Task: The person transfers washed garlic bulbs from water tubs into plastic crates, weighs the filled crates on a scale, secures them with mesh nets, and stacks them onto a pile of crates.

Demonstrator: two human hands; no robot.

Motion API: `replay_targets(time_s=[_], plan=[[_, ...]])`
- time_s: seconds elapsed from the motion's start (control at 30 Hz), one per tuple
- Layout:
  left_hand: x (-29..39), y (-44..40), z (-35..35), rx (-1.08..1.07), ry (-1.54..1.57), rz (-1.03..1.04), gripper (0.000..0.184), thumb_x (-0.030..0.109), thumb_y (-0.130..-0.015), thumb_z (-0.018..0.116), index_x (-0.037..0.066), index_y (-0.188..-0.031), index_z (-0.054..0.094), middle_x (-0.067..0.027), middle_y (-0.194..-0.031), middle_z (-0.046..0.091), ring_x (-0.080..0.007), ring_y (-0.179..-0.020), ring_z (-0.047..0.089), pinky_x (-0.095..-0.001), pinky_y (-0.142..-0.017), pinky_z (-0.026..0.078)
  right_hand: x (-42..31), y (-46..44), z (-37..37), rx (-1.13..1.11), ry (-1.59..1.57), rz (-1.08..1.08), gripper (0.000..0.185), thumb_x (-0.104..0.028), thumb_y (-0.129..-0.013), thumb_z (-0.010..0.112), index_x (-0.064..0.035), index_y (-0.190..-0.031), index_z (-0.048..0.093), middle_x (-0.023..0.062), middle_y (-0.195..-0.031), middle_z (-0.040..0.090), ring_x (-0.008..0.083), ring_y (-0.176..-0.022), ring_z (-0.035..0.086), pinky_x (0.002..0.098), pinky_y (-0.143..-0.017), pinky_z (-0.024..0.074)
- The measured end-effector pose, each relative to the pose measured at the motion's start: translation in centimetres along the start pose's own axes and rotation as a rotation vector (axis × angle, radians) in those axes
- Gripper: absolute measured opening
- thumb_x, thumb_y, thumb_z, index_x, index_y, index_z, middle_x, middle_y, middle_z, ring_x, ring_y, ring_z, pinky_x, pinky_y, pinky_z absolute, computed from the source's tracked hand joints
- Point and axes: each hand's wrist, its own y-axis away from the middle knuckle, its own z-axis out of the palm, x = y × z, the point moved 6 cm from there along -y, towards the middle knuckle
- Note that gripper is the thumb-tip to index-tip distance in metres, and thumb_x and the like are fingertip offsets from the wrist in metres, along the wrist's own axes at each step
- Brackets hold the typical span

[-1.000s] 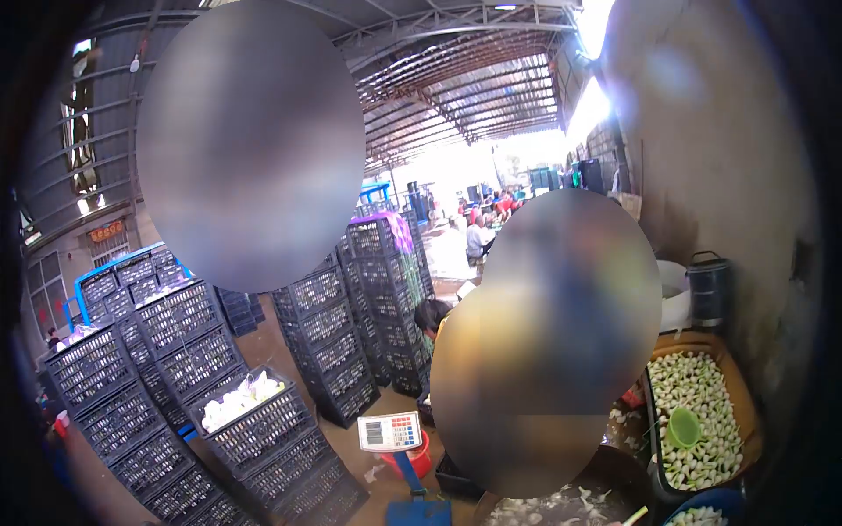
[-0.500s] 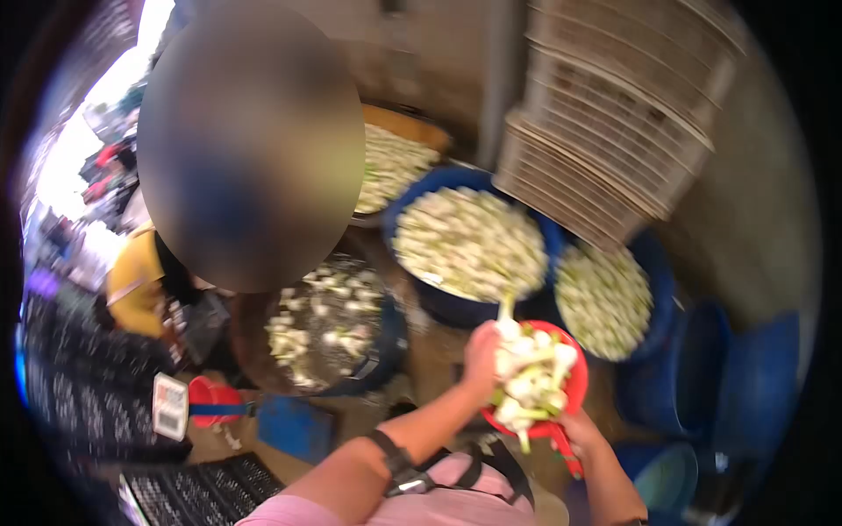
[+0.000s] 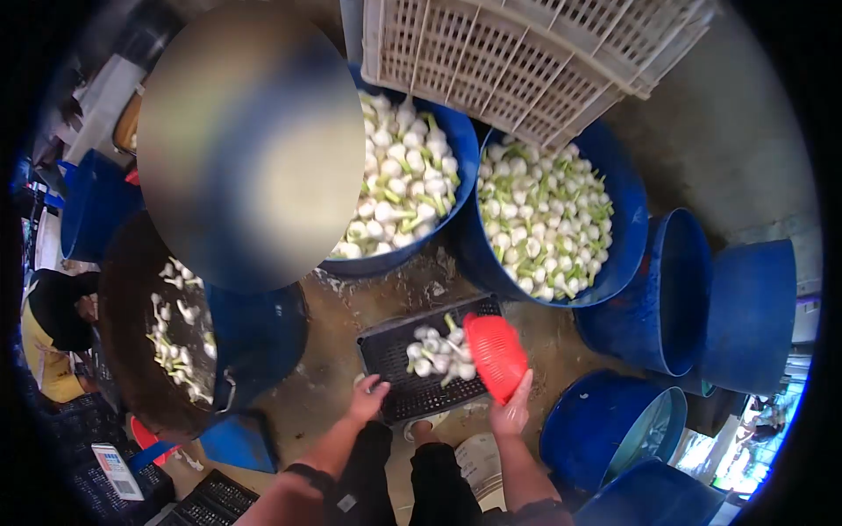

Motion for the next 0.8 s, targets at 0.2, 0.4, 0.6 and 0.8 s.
replay_targets(time_s=[0.2, 0.4, 0.6, 0.8], plan=[[-8.4, -3.6, -0.7, 0.203, 0.221, -0.445, 0.051, 0.022, -0.077, 0.066, -0.001, -0.118, 0.047, -0.0137, -0.098, 0.061, -0.0226, -0.092, 0.057, -0.0332, -0.083, 0.044, 10.5, -3.1, 8.6, 0.327, -0.556, 0.201, 0.06, -0.006, -0.078, 0.056, -0.0012, -0.132, 0.031, 0.0225, -0.118, 0.052, 0.0324, -0.103, 0.054, 0.0368, -0.089, 0.0409], [-13.0, -6.6, 4.6, 0.296, 0.309, -0.316, 0.031, 0.012, -0.082, 0.061, -0.001, -0.108, 0.05, -0.0114, -0.094, 0.06, -0.02, -0.084, 0.057, -0.0306, -0.077, 0.044, 14.2, -12.3, 13.7, 0.155, -0.586, 0.062, 0.036, -0.013, -0.079, 0.055, 0.0025, -0.112, 0.052, 0.0133, -0.102, 0.061, 0.0248, -0.095, 0.057, 0.0331, -0.085, 0.0428], [-11.7, -7.2, 3.2, 0.453, 0.201, -0.347, 0.018, 0.01, -0.085, 0.056, -0.002, -0.097, 0.051, -0.0114, -0.084, 0.06, -0.0196, -0.072, 0.054, -0.0322, -0.069, 0.043, 16.7, -15.5, 20.5, -0.334, -1.006, 0.585, 0.032, -0.019, -0.077, 0.051, 0.0003, -0.103, 0.055, 0.0106, -0.092, 0.062, 0.0238, -0.081, 0.06, 0.0333, -0.078, 0.046], [-5.0, -10.1, -4.0, 0.521, -0.06, -0.09, 0.021, 0.015, -0.085, 0.055, -0.005, -0.084, 0.054, -0.0196, -0.072, 0.057, -0.0233, -0.066, 0.051, -0.0376, -0.065, 0.042, 13.6, -12.3, 19.5, -0.292, -1.104, 0.563, 0.026, -0.021, -0.077, 0.052, -0.0016, -0.094, 0.057, 0.0087, -0.086, 0.061, 0.0221, -0.075, 0.059, 0.0346, -0.075, 0.0461]])
